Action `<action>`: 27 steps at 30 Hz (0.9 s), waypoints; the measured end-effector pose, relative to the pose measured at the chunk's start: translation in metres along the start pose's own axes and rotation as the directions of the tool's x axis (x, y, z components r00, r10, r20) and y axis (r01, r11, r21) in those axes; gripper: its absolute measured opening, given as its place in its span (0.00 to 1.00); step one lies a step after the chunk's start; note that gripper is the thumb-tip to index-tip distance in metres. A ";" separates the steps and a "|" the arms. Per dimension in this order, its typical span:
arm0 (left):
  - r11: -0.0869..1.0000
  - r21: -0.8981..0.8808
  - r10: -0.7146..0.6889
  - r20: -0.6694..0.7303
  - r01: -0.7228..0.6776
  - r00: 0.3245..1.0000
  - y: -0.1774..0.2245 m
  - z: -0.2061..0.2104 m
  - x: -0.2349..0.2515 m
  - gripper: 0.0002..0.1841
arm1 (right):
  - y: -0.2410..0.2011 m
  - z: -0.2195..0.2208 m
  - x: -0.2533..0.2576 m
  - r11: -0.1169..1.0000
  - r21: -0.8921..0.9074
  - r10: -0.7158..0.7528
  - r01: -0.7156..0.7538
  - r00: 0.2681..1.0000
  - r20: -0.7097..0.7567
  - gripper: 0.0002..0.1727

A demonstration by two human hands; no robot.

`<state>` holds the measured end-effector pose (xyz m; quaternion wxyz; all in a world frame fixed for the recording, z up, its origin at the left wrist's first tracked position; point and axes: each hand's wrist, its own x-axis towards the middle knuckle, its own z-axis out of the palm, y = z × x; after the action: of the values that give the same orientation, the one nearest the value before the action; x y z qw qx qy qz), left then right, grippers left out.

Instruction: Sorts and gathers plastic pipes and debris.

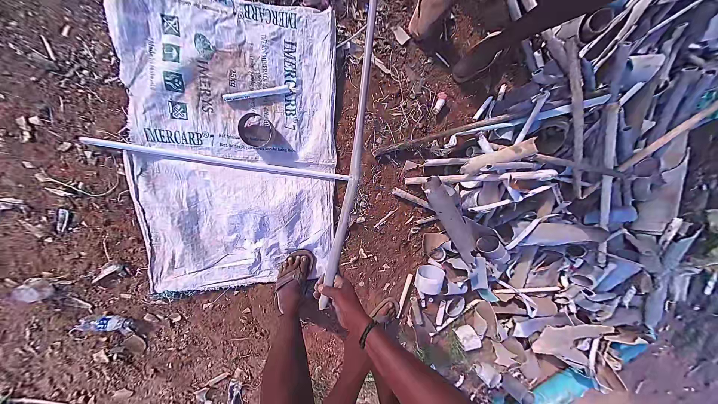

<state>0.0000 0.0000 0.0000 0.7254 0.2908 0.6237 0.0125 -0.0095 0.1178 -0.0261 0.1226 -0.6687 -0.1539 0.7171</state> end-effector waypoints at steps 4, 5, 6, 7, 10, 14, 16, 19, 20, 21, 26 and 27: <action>0.981 0.116 -0.187 0.331 0.157 0.925 0.058 -0.051 0.010 0.19 | -0.051 -0.054 0.011 0.858 -0.499 -0.319 0.124 0.889 -0.327 0.13; 0.984 0.099 -0.175 0.334 0.150 0.926 0.056 -0.051 0.011 0.19 | -0.065 -0.068 0.011 0.768 -0.630 -0.376 0.111 0.875 -0.305 0.14; 0.985 0.088 -0.169 0.338 0.147 0.926 0.056 -0.052 0.012 0.20 | -0.077 -0.080 0.012 0.676 -0.729 -0.418 0.108 0.871 -0.258 0.16; 0.986 0.080 -0.166 0.339 0.147 0.926 0.056 -0.054 0.012 0.20 | -0.086 -0.091 0.014 0.586 -0.801 -0.459 0.123 0.865 -0.203 0.17; 0.986 0.066 -0.167 0.336 0.154 0.927 0.058 -0.061 0.013 0.19 | -0.114 -0.114 0.027 0.430 -0.890 -0.503 0.151 0.859 -0.097 0.17; 0.983 0.082 -0.181 0.323 0.163 0.929 0.059 -0.067 0.014 0.19 | -0.159 -0.127 0.061 0.260 -0.942 -0.512 0.213 0.857 0.053 0.14; 0.980 0.099 -0.193 0.314 0.171 0.930 0.059 -0.066 0.017 0.19 | -0.175 -0.133 0.087 0.168 -0.963 -0.520 0.211 0.849 0.095 0.15; 0.975 0.093 -0.221 0.264 0.204 0.939 0.055 -0.059 0.022 0.18 | -0.191 -0.125 0.139 0.075 -0.994 -0.438 0.078 0.898 0.037 0.23; 0.977 0.086 -0.212 0.238 0.197 0.948 0.054 -0.050 0.025 0.18 | -0.194 -0.129 0.148 0.068 -0.996 -0.445 0.057 0.895 0.021 0.29; 0.978 0.097 -0.205 0.224 0.187 0.953 0.051 -0.040 0.027 0.17 | -0.191 -0.136 0.152 0.080 -0.996 -0.461 0.034 0.887 -0.007 0.32; 0.980 0.092 -0.187 0.140 0.175 0.972 0.050 -0.004 0.040 0.14 | -0.136 -0.189 0.152 0.202 -0.979 -0.471 0.012 0.878 -0.086 0.22; 0.980 0.070 -0.194 0.123 0.186 0.973 0.051 0.000 0.043 0.13 | -0.125 -0.209 0.150 0.214 -0.977 -0.446 -0.019 0.888 -0.115 0.22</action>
<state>0.0266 0.0586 -0.0162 0.7535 0.2508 0.6004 -0.0940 0.1835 0.3020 -0.1285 -0.1852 -0.6948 -0.6253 0.3032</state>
